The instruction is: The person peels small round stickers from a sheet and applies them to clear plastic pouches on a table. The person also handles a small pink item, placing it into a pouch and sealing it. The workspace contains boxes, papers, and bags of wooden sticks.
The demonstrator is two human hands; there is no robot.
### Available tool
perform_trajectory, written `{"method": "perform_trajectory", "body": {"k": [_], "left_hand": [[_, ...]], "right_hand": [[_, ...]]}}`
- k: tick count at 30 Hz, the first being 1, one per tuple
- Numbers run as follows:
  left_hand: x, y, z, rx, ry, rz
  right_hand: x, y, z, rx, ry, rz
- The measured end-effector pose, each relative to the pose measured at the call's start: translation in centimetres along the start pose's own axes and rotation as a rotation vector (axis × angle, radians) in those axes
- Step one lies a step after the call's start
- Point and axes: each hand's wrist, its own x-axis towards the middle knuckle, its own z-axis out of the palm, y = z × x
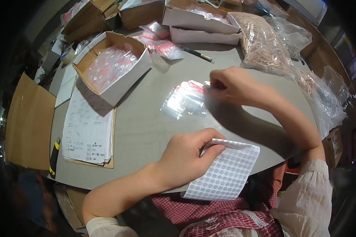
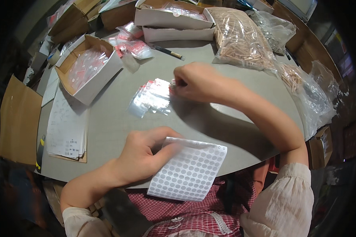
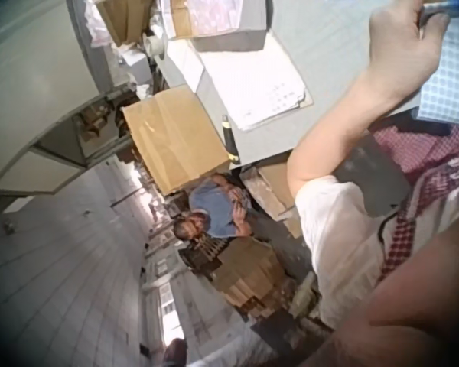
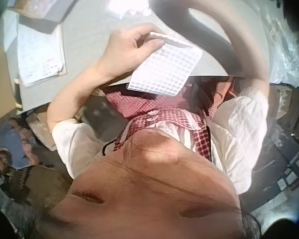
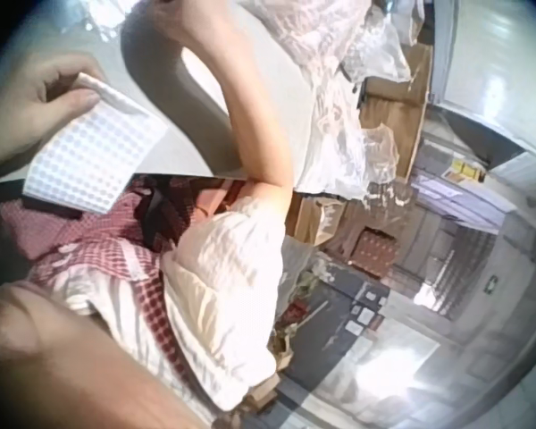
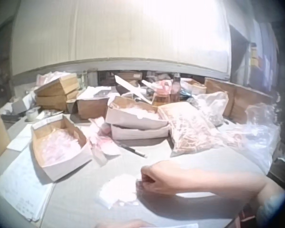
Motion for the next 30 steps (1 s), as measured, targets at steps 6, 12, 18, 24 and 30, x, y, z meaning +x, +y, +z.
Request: {"method": "perform_trajectory", "body": {"k": [6, 12, 18, 24, 30], "left_hand": [[-0.2, 0.1, 0.2, 0.056, 0.018, 0.085], [-0.1, -0.1, 0.4, 0.023, 0.026, 0.055], [-0.3, 0.0, 0.2, -0.011, -0.004, -0.018], [0.0, 0.1, 0.1, 0.038, -0.019, -0.031], [0.1, -0.1, 0.0, -0.007, -0.018, -0.032]], "right_hand": [[-0.1, 0.2, -1.1, 0.193, -0.062, -0.012], [-0.1, -2.2, 0.8, 0.385, -0.060, -0.147], [-0.2, -0.8, -0.1, 0.198, -0.079, 0.012], [-1.9, 4.0, -1.6, 0.439, -0.053, 0.151], [-3.9, 6.2, -0.9, 0.042, 0.203, -0.006]]}}
